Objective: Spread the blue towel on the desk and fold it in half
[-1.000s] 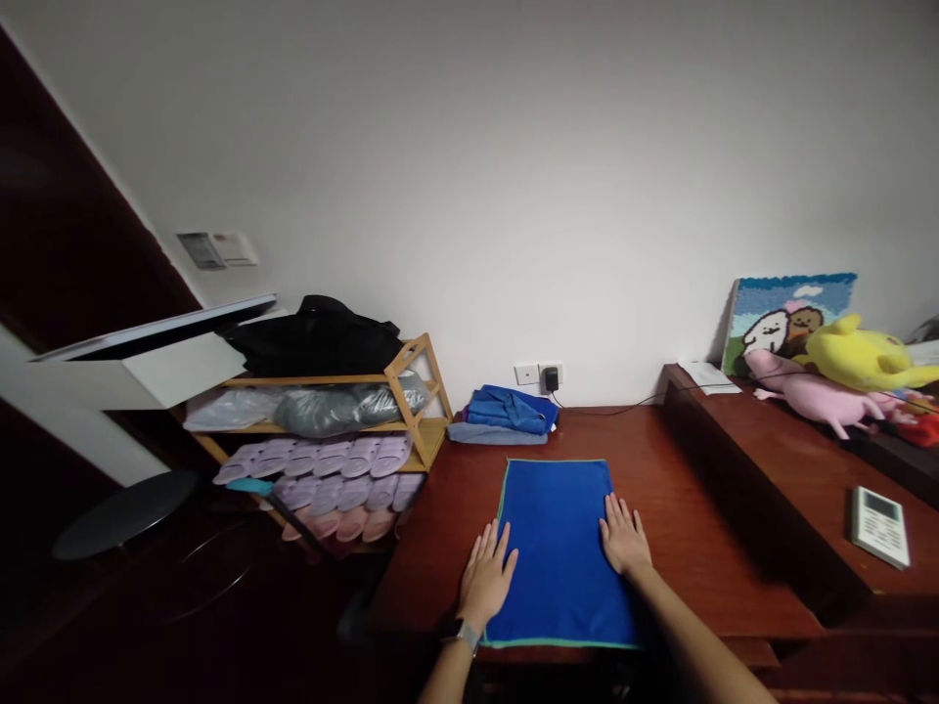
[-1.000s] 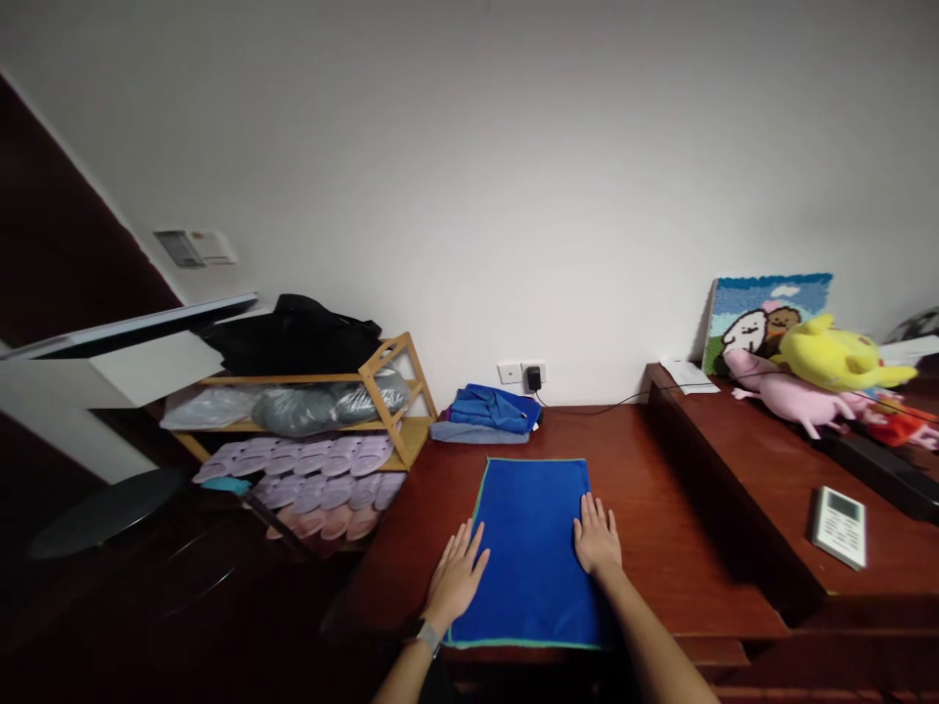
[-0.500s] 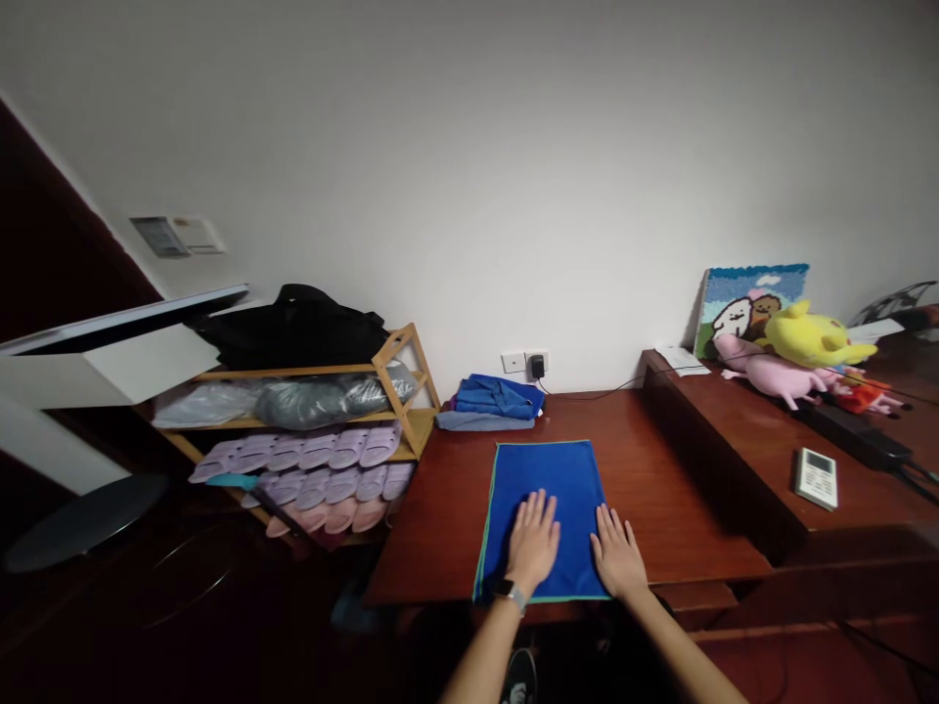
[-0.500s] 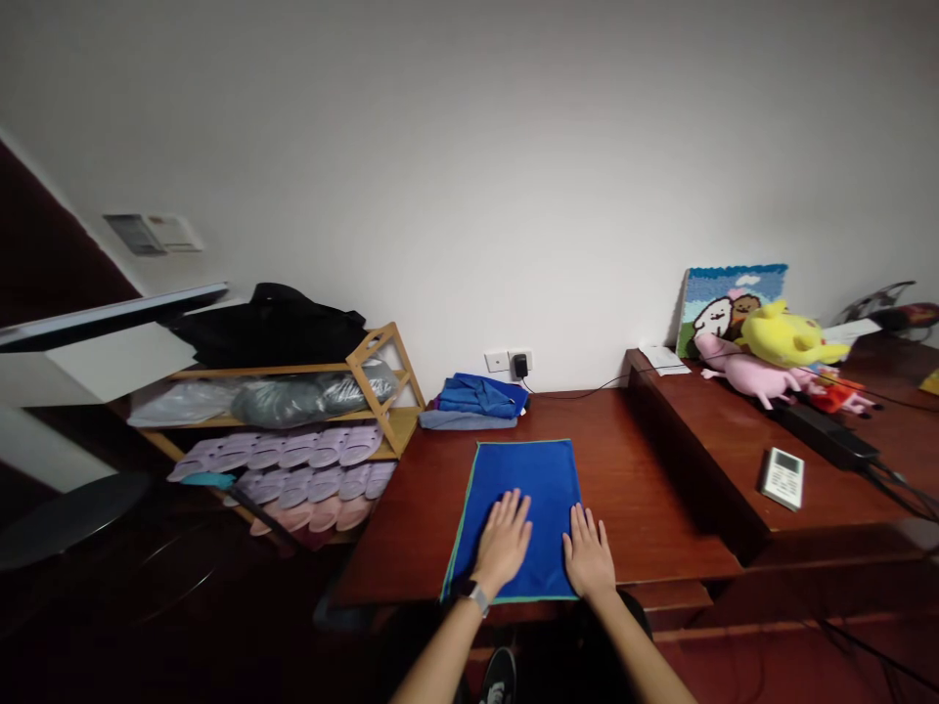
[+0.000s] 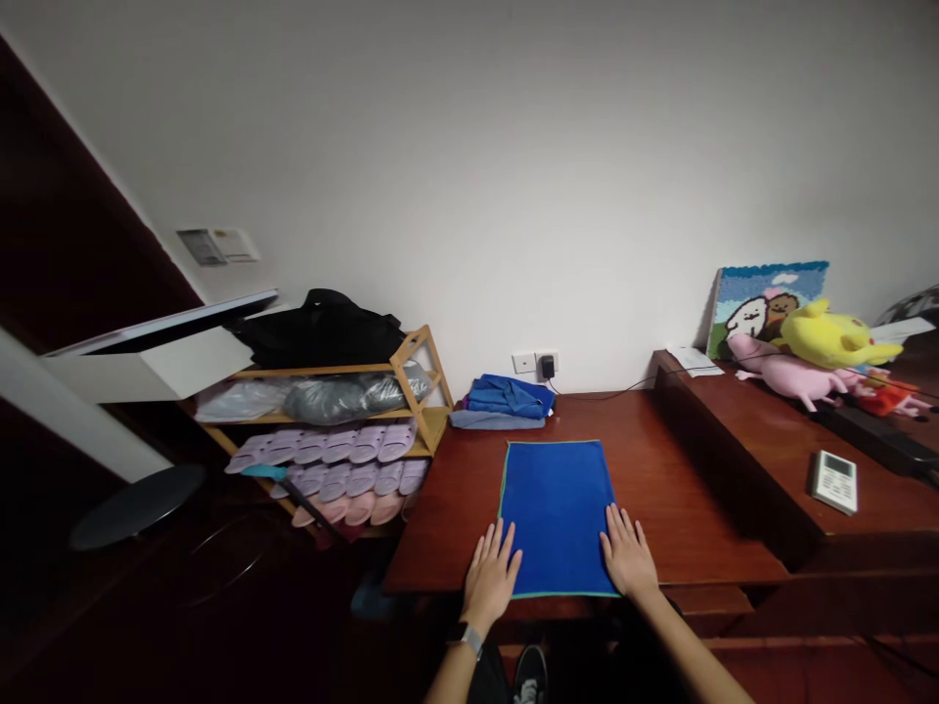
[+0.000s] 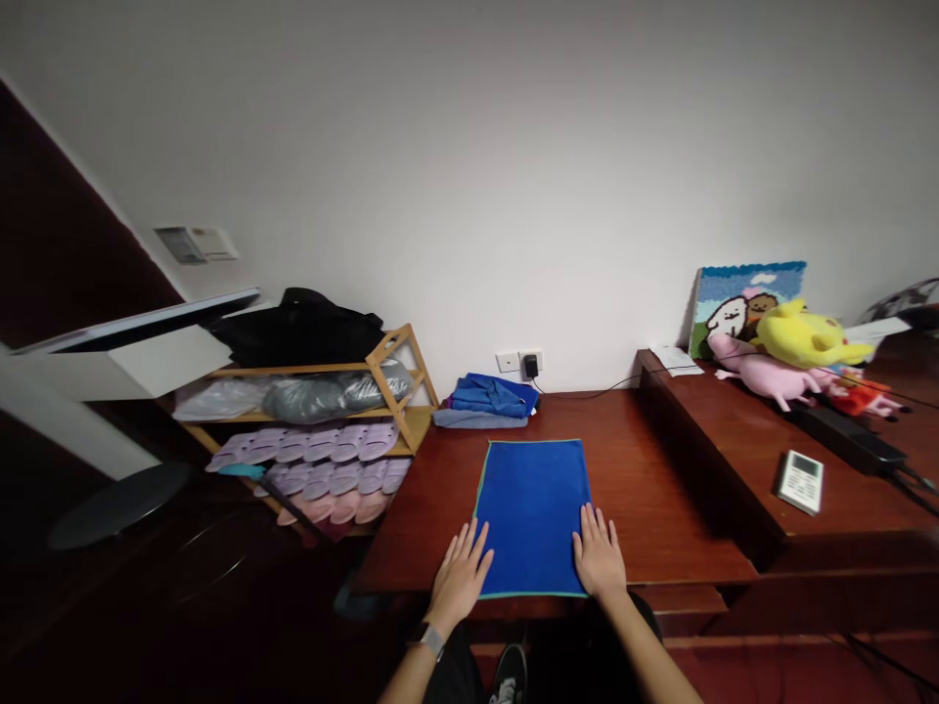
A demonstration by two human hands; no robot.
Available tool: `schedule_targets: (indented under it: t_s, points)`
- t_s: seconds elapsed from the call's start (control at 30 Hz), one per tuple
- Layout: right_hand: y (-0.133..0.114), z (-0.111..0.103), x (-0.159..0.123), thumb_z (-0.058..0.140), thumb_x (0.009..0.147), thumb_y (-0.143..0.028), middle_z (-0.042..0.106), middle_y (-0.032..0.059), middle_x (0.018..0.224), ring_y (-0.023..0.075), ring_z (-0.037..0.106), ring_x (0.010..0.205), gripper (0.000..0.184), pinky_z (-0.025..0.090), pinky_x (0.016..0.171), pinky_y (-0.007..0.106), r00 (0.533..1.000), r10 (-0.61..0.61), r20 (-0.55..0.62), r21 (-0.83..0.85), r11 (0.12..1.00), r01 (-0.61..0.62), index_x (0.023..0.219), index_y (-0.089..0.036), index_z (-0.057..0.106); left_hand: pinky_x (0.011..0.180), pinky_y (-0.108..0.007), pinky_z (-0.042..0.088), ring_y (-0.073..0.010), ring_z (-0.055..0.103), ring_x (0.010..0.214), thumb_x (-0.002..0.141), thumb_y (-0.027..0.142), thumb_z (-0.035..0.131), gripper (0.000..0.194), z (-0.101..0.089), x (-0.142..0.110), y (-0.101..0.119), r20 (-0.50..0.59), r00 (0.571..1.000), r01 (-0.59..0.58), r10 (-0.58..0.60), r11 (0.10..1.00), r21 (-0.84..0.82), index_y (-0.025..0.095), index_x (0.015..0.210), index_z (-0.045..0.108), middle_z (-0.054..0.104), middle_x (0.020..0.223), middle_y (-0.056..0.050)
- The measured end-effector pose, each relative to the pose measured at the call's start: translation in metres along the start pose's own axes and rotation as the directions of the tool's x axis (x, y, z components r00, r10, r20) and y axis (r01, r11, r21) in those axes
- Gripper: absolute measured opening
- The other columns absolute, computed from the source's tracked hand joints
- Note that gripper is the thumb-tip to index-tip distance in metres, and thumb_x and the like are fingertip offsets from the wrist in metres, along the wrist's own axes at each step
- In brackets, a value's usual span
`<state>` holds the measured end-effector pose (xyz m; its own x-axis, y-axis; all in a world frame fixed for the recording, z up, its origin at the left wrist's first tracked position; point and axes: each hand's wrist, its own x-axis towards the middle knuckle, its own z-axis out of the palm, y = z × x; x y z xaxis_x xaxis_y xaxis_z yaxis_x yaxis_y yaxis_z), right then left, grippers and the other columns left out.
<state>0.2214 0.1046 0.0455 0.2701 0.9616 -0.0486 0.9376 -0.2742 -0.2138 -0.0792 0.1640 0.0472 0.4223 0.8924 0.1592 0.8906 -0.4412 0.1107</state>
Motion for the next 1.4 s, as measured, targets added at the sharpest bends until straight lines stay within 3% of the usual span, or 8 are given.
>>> schedule_targets:
  t_s: [0.2,0.37,0.6,0.77,0.9,1.13,1.27,1.4]
  points:
    - [0.004,0.004,-0.019,0.018,0.103,-0.042,0.027,0.0044,0.166,0.023,0.019,0.155,0.065,0.011,0.127,0.044,0.993,-0.049,-0.112,0.001,0.999,0.049,0.159,-0.011,0.029,0.124,-0.045,0.029,-0.0225,0.031,0.152,0.107,0.052,0.024,0.061,0.006,-0.019,-0.016,-0.012,1.0,0.01,-0.01,1.0,0.004,0.023,0.161,0.029,0.033,0.165,-0.007]
    - [0.017,0.009,-0.017,0.017,0.103,-0.044,0.035,0.0036,0.163,0.0229,0.025,0.154,0.065,0.016,0.127,0.046,0.989,-0.052,-0.136,0.046,0.997,0.058,0.157,-0.014,0.037,0.122,-0.044,0.034,-0.0231,0.034,0.151,0.107,0.05,0.027,0.059,0.002,0.006,-0.016,-0.083,0.996,0.037,-0.039,0.999,-0.022,0.022,0.157,0.038,0.038,0.163,-0.007]
    - [0.008,-0.028,0.099,0.014,0.103,-0.04,0.027,0.0029,0.167,0.0203,0.018,0.155,0.064,0.014,0.127,0.039,0.995,-0.047,-0.085,0.069,0.996,0.053,0.16,-0.014,0.03,0.123,-0.045,0.032,-0.0239,0.036,0.149,0.108,0.044,0.027,0.054,0.0,0.119,-0.001,-0.083,0.994,-0.069,0.065,0.997,-0.046,0.022,0.152,0.047,0.042,0.161,-0.008]
    - [-0.002,-0.025,0.183,0.016,0.104,-0.045,0.019,0.0033,0.169,0.0213,0.012,0.156,0.066,0.01,0.127,0.041,0.999,-0.001,0.045,0.022,1.0,0.0,0.162,-0.013,0.021,0.125,-0.049,0.025,-0.026,0.029,0.153,0.107,0.046,0.03,0.054,0.016,0.193,0.002,-0.027,0.996,-0.082,0.081,0.996,-0.031,0.025,0.155,0.043,0.036,0.164,-0.008]
    - [0.001,-0.007,0.214,0.015,0.103,-0.048,0.018,0.0011,0.169,0.0206,0.01,0.157,0.068,0.004,0.127,0.043,0.999,-0.014,0.041,-0.007,1.0,0.014,0.162,-0.015,0.015,0.125,-0.051,0.024,-0.0268,0.026,0.154,0.106,0.051,0.031,0.055,0.03,0.22,-0.013,0.027,1.0,0.007,-0.006,1.0,-0.028,0.031,0.157,0.039,0.031,0.166,-0.005]
    - [-0.002,-0.004,0.219,0.011,0.102,-0.048,0.015,-0.0018,0.169,0.0195,0.007,0.157,0.068,0.003,0.127,0.042,1.0,0.007,0.0,-0.03,1.0,-0.007,0.163,-0.016,0.013,0.124,-0.053,0.024,-0.0276,0.025,0.154,0.106,0.051,0.031,0.055,0.032,0.232,-0.023,0.025,0.999,0.026,-0.026,1.0,0.007,0.032,0.157,0.038,0.033,0.166,-0.005]
    - [-0.004,-0.007,0.219,0.01,0.102,-0.048,0.014,-0.0023,0.17,0.0191,0.007,0.157,0.068,0.002,0.127,0.042,1.0,0.009,0.015,-0.013,1.0,-0.009,0.163,-0.017,0.012,0.125,-0.052,0.021,-0.0282,0.029,0.152,0.107,0.047,0.027,0.056,0.026,0.239,0.005,-0.018,0.999,-0.04,0.04,0.999,0.009,0.023,0.154,0.045,0.039,0.163,-0.01]
    - [-0.002,-0.005,0.22,0.011,0.102,-0.045,0.013,-0.0017,0.17,0.0194,0.006,0.157,0.067,0.001,0.127,0.042,1.0,0.004,0.014,-0.018,1.0,-0.004,0.163,-0.017,0.012,0.127,-0.046,0.02,-0.0227,0.028,0.153,0.108,0.046,0.019,0.057,0.039,0.252,0.075,-0.054,0.979,-0.2,0.196,0.975,-0.093,0.023,0.155,0.043,0.039,0.163,-0.008]
